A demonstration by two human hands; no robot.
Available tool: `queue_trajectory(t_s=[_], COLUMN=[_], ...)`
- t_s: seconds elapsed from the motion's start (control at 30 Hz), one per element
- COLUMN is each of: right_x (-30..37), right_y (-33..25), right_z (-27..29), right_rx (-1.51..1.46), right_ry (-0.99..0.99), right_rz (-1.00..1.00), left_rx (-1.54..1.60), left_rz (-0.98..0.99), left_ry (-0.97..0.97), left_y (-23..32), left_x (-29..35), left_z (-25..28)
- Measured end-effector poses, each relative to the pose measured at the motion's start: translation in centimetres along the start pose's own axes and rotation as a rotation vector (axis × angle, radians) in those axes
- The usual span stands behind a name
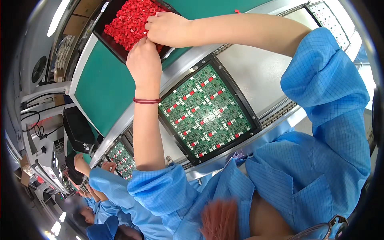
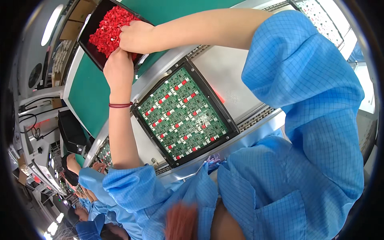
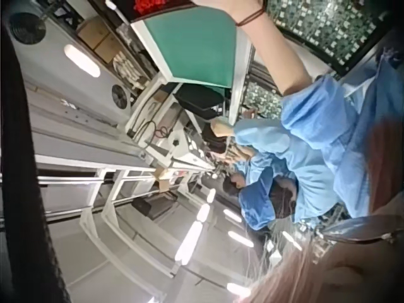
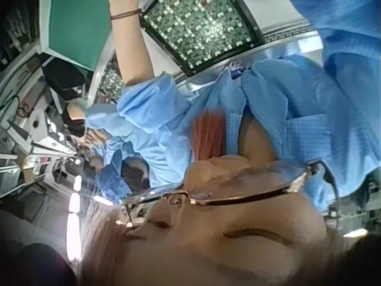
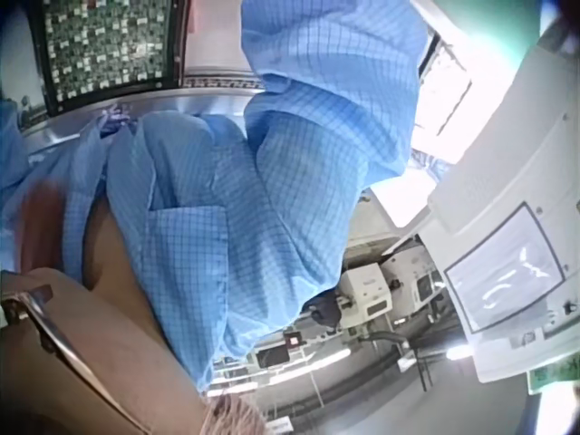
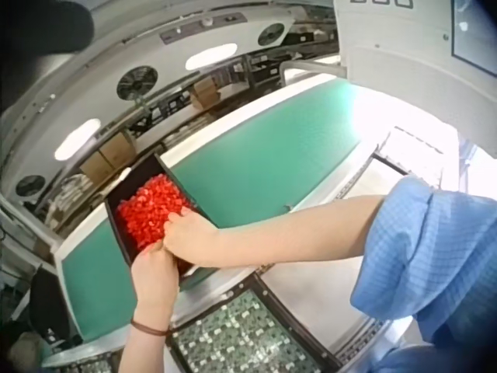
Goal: Manually picking small red components from a bin and placing them onto a circuit board assembly tray.
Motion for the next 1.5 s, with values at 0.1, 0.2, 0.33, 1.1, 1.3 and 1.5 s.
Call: queue_trajectory(t_s=[0.1,0.2,0.33,1.1,1.3,1.5], right_x=[-0.7,-1.5,-1.8,8.3,13.8,14.0], right_y=[0.4,0.5,0.1,-6.2,-9.9,-10.5], right_z=[-0.4,-0.3,1.0,2.2,-0.3,-1.2], right_rx=[-0.099,-0.208,-0.145,-0.886,-0.827,-0.682], right_ry=[-0.029,-0.033,0.100,-0.174,-0.247,-0.305], right_rz=[0.004,-0.026,0.026,0.021,-0.064,-0.032], left_rx=[0.085,0.202,0.254,1.621,1.515,1.330], left_rz=[0.065,0.039,0.036,0.525,0.580,0.551], left_ry=[0.061,0.244,0.282,-0.126,-0.247,-0.197], left_y=[-0.8,-1.6,-2.2,-2.5,-1.1,-2.5], left_x=[0.0,0.0,-0.3,17.8,19.7,20.2], left_z=[0.8,1.6,2.5,-3.9,-5.2,-4.5])
Point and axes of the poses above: each hand's wrist, its own x-axis away from the middle knuckle, its own z-axis out of the back of the hand, y = z × x, the point moved 8 cm from there along -x, towards the middle knuckle, and after that the axes turned 5 degrees about -y, right-handed, at the moved point
